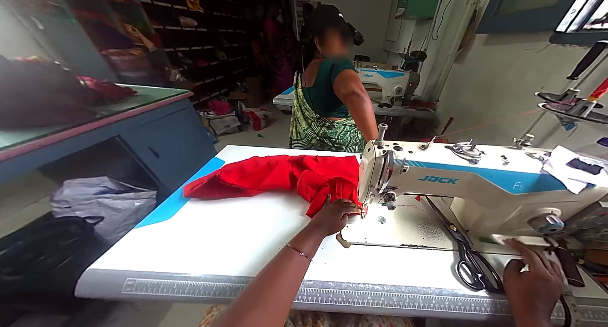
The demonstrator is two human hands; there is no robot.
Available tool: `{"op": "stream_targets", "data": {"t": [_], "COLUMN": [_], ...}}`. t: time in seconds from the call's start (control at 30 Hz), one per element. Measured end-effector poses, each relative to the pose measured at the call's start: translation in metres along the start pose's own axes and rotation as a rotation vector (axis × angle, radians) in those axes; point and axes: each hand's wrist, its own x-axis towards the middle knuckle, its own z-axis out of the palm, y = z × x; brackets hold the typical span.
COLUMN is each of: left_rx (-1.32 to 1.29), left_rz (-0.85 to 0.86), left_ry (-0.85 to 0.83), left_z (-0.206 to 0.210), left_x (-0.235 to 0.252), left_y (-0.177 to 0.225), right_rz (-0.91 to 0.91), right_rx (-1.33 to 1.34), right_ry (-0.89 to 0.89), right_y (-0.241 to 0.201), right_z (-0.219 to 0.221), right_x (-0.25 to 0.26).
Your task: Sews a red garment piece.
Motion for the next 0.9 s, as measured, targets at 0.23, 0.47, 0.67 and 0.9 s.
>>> {"op": "stream_targets", "data": {"t": [0.23,0.47,0.67,0.9], "left_rx": [0.015,0.252,0.342,0.313], "left_rz": [0.023,-0.143,-0.237,-0.347], "left_ry": [0.022,0.022,-0.019,0.002], "left_z": [0.001,0.001,0.003,0.002], "left_x": [-0.004,0.000,0.001,-0.011], "left_y": [0.001,0.012,0.015,0.025], "right_rz": [-0.010,-0.110,0.110,0.601], "right_rx": [0.043,0.199,0.000,0.158], "right_ry": [0.006,-0.096,-0.481,-0.904], "right_y": [0.003,-0.031,-0.076,-0.107], "right_z": [0.001,-0.018,-0.022,-0.053], "right_x": [0.000,-0.028,-0.041,-0.011]}}
